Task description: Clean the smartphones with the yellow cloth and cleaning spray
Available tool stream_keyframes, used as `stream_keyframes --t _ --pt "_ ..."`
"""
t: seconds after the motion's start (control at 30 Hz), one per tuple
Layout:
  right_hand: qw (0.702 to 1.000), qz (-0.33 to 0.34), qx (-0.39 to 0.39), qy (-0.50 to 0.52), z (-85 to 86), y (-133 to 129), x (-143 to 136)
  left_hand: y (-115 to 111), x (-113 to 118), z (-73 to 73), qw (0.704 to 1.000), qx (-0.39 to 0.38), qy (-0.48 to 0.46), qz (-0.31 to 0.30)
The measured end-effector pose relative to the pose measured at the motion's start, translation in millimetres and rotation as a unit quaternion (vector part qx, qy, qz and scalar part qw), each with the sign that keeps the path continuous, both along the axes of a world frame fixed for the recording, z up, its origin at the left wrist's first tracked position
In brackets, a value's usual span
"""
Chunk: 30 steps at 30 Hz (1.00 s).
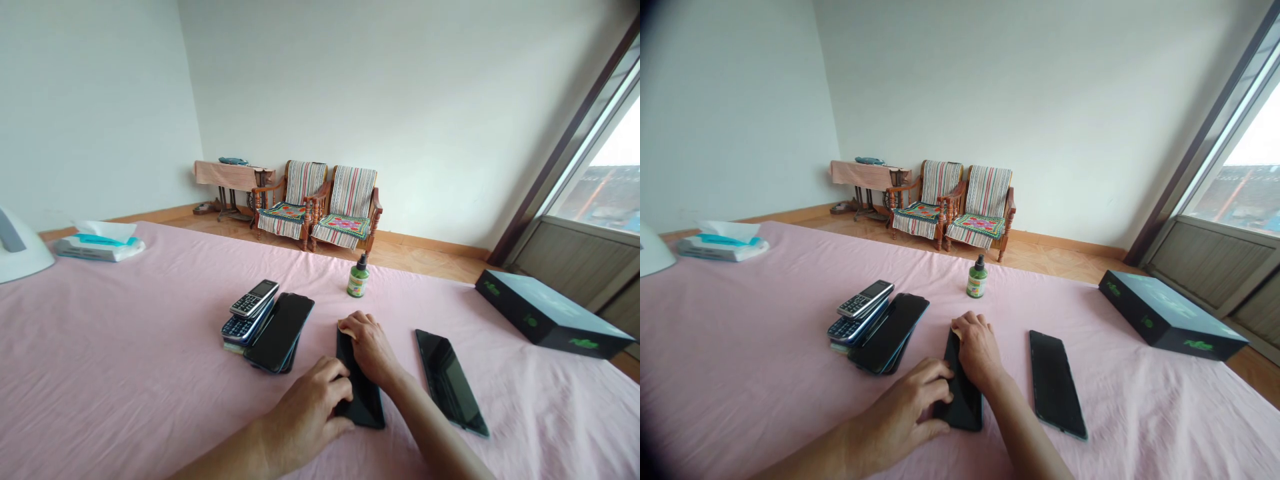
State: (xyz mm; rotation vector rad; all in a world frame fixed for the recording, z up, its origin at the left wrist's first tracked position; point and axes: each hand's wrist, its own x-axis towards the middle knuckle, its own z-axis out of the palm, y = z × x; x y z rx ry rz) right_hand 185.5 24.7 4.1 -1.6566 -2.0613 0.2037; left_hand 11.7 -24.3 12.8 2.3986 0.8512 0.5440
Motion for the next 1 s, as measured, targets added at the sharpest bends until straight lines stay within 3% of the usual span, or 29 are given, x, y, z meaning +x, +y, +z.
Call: stream_keyframes --t 0.63,1.0 --pt "1.0 -0.006 -0.003 -0.001 -1.3 -3.5 -3.5 -0.2 0.1 -2.6 1.0 -0.001 0.005 0.002" --pt "0.999 0.015 0.003 0.032 0.1 -32.3 2.9 -1.0 -0.4 -3.5 1.0 0.005 -0.006 0.001"
